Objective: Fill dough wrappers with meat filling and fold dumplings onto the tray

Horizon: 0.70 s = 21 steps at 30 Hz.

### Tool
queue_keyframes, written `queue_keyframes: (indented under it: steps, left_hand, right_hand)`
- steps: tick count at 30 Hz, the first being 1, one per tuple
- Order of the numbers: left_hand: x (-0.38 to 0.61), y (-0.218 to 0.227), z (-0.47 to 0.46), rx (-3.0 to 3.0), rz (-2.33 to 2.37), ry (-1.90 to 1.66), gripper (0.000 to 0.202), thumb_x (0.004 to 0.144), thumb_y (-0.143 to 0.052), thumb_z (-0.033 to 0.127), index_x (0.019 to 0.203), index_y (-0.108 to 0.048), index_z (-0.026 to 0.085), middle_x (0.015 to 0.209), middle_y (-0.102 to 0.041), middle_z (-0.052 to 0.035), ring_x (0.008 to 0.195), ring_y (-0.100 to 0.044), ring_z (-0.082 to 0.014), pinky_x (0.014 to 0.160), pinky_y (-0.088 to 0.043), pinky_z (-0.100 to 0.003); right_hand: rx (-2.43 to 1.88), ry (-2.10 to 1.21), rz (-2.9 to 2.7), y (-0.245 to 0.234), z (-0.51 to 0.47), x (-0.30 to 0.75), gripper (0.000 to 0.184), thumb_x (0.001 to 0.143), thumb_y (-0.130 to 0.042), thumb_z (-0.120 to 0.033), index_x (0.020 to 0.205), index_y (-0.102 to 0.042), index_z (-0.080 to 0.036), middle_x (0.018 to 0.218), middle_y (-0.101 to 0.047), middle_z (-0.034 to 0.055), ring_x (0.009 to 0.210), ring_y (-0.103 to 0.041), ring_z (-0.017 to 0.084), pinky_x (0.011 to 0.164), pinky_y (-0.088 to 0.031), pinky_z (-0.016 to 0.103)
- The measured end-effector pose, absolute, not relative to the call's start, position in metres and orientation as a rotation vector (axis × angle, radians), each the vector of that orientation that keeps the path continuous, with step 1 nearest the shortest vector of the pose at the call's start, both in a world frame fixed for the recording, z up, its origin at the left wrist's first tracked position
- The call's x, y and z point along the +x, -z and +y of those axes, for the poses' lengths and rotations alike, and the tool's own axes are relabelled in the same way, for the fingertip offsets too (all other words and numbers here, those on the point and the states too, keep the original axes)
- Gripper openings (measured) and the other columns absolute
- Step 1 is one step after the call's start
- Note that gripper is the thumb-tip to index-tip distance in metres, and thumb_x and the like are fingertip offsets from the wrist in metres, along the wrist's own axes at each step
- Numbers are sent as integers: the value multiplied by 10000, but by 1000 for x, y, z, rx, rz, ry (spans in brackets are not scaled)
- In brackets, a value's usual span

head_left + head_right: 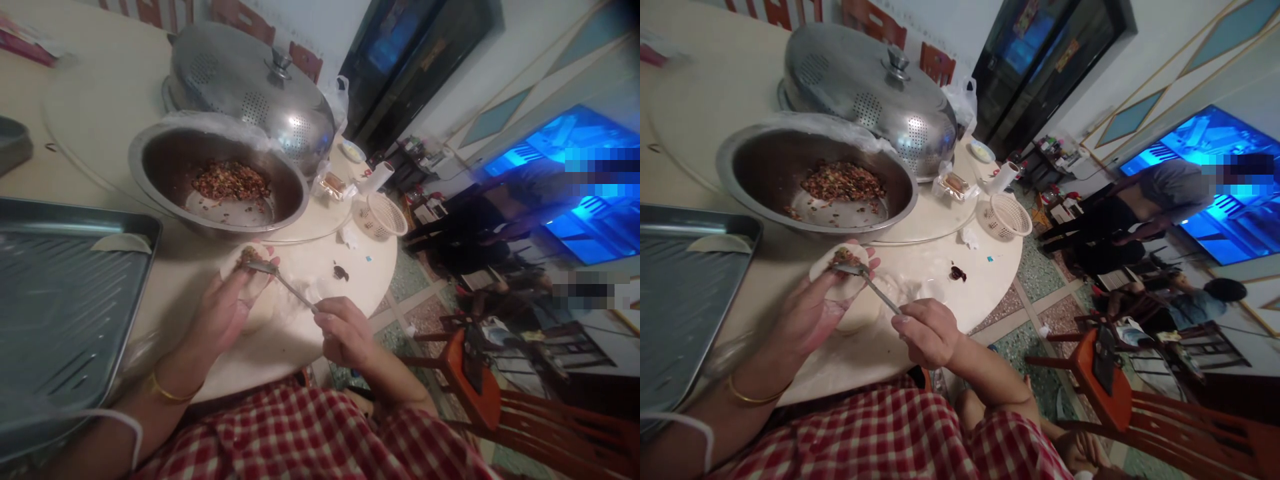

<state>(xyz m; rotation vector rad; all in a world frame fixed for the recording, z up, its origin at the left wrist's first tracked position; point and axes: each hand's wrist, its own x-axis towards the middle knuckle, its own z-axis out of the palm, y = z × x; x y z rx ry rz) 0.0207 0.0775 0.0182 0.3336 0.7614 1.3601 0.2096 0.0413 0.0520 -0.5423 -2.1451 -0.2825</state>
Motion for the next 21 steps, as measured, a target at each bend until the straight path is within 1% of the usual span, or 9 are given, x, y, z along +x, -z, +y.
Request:
queue_keyframes:
  steps: [4, 8, 12, 15, 18, 21]
  left_hand:
    - [22, -22, 78, 298, 808, -1360, 324, 771, -751, 205, 1093, -711, 211, 1120, -768, -45, 1069, -721, -214, 1042, -551, -380]
    - [23, -22, 80, 298, 812, -1359, 316, 766, -768, 249, 1077, -722, 220, 1129, -763, -31, 1072, -713, -206, 1047, -542, -367]
    - [23, -24, 84, 350, 816, -1415, 315, 722, -799, 263, 1027, -736, 217, 1124, -757, -15, 1115, -684, -202, 1061, -521, -337]
    - [24, -32, 90, 418, 815, -1429, 261, 706, -805, 252, 953, -742, 197, 1046, -763, -14, 1072, -689, -208, 1018, -541, -330]
    - [27, -42, 97, 436, 798, -1344, 209, 736, -778, 231, 933, -747, 172, 967, -765, -24, 1004, -706, -208, 956, -571, -333]
    - [31, -47, 102, 377, 751, -1316, 137, 769, -734, 163, 904, -756, 152, 944, -773, -35, 943, -719, -182, 940, -579, -312]
  right_hand:
    - [-536, 327, -2206, -47, 44, 206, 248, 976, -459, -119, 1185, -592, -103, 832, -712, 118, 727, -676, 181, 623, -618, 287]
    - [-457, 388, -2155, -28, 50, 199, 272, 950, -496, -108, 1192, -613, -68, 839, -710, 134, 718, -668, 186, 608, -605, 290]
    - [-436, 440, -2081, -17, 52, 198, 254, 962, -491, -121, 1172, -630, -90, 829, -704, 113, 709, -671, 177, 622, -608, 287]
    - [-460, 457, -2044, -21, 60, 201, 266, 981, -463, -141, 1193, -622, -114, 836, -708, 112, 751, -694, 183, 648, -612, 292]
    - [-466, 466, -1959, -32, 87, 198, 287, 985, -459, -127, 1228, -609, -145, 849, -715, 107, 760, -698, 178, 639, -595, 281]
    - [-473, 479, -1882, -50, 127, 188, 260, 992, -453, -111, 1170, -626, -187, 842, -722, 88, 735, -690, 167, 632, -581, 278]
